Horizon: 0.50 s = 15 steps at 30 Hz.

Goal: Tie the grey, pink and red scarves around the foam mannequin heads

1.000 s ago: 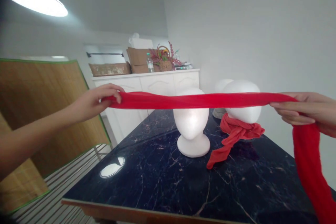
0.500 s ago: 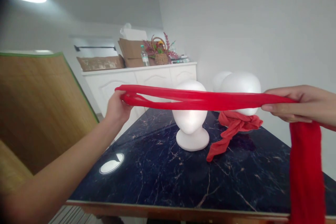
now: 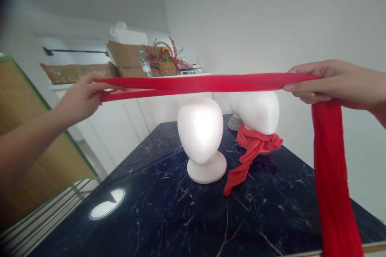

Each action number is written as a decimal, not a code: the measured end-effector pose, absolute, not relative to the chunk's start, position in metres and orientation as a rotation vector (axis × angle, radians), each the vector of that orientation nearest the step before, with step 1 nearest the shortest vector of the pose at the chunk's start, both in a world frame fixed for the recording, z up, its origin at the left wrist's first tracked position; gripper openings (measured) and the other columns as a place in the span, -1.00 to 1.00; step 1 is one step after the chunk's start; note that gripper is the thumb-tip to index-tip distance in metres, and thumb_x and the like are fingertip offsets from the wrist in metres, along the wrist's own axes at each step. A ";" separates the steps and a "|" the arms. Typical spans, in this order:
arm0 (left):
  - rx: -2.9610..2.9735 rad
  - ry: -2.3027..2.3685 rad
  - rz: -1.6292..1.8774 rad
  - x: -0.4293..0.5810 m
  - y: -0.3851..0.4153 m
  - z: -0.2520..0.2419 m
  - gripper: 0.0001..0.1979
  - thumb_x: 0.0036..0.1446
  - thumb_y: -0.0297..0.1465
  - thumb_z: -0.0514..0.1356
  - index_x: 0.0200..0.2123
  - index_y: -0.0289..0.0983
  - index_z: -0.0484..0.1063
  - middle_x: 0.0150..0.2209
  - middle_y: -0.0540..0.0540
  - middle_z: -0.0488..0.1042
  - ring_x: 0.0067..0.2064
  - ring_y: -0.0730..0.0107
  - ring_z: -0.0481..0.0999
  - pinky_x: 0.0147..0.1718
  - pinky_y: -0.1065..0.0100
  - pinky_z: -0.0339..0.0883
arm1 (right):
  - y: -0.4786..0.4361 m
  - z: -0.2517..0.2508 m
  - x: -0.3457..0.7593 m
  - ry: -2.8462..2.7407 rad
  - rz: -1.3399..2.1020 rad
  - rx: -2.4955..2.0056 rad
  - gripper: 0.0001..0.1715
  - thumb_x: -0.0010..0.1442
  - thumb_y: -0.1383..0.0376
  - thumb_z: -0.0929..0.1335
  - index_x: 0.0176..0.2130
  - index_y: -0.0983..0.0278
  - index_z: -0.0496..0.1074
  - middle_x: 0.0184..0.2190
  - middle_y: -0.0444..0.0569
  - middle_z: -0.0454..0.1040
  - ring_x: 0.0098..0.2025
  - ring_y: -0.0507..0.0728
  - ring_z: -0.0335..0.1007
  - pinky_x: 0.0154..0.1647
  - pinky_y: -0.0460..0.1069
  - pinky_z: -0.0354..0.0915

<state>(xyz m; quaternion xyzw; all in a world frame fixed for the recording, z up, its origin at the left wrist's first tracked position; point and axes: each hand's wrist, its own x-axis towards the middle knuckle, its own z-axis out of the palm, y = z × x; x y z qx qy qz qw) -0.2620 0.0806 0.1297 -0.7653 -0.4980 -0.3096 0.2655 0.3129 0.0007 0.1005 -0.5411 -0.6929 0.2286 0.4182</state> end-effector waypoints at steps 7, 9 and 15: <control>-2.024 -1.423 -0.728 -0.255 0.108 0.149 -0.54 0.13 -0.61 0.10 0.13 -0.46 0.30 0.09 -0.22 0.34 0.03 0.19 0.37 0.16 0.04 0.25 | 0.025 0.135 0.282 -1.697 0.394 -1.289 -0.77 0.31 0.44 0.29 -0.42 0.39 0.36 -0.70 -0.36 0.14 -0.69 -0.24 -0.02 -0.62 -0.08 -0.20; -2.161 -1.520 -0.797 -0.255 0.120 0.151 -0.46 0.08 -0.68 0.15 0.17 -0.49 0.24 0.12 -0.22 0.32 -0.01 0.30 0.40 0.17 0.11 0.25 | 0.034 0.138 0.278 -1.679 0.397 -1.276 -0.77 0.33 0.48 0.28 -0.40 0.39 0.33 -0.69 -0.37 0.13 -0.70 -0.23 -0.02 -0.62 -0.12 -0.18; -2.164 -1.926 -1.148 -0.250 0.165 0.133 -0.53 0.08 -0.74 0.17 0.09 -0.55 0.29 -0.01 -0.21 0.43 -0.19 0.38 0.49 -0.01 0.10 0.40 | 0.083 0.127 0.265 -1.559 0.398 -1.223 -0.82 0.30 0.50 0.35 -0.36 0.34 0.33 -0.68 -0.28 0.22 -0.67 -0.14 0.09 -0.62 -0.19 0.02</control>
